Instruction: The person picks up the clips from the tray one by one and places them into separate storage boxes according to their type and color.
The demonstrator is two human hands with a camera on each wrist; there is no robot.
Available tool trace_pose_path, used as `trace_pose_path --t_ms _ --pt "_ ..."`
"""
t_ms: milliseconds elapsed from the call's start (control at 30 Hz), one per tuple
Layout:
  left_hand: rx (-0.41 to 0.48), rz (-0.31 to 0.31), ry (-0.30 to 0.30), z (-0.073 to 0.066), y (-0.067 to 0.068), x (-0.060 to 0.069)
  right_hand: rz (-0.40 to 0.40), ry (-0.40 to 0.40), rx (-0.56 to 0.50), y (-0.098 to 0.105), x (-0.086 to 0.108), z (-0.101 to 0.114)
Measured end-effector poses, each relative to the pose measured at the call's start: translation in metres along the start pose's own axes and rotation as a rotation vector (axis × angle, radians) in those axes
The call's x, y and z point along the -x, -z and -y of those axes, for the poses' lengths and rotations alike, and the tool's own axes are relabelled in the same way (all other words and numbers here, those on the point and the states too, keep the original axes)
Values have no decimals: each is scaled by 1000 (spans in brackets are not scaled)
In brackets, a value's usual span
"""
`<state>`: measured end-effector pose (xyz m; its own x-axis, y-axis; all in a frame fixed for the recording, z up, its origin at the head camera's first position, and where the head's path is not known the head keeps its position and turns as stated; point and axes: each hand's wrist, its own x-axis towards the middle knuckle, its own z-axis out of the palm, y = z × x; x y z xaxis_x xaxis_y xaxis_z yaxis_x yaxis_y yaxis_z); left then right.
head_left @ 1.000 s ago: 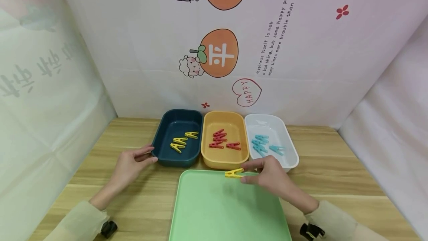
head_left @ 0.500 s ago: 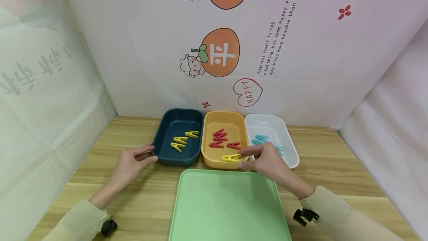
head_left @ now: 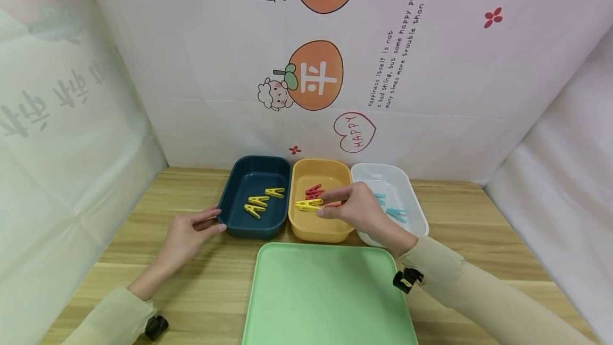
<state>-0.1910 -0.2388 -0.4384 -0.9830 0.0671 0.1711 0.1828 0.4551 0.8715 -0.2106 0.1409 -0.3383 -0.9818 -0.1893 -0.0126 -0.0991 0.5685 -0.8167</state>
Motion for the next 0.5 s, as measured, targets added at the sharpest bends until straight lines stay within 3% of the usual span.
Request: trace_pose_path --t_ms 300,500 --pt "8 4 5 2 -1 1 51 54 -65 -21 -24 23" --pt "8 -1 0 2 -1 0 32 29 36 -34 -42 33"
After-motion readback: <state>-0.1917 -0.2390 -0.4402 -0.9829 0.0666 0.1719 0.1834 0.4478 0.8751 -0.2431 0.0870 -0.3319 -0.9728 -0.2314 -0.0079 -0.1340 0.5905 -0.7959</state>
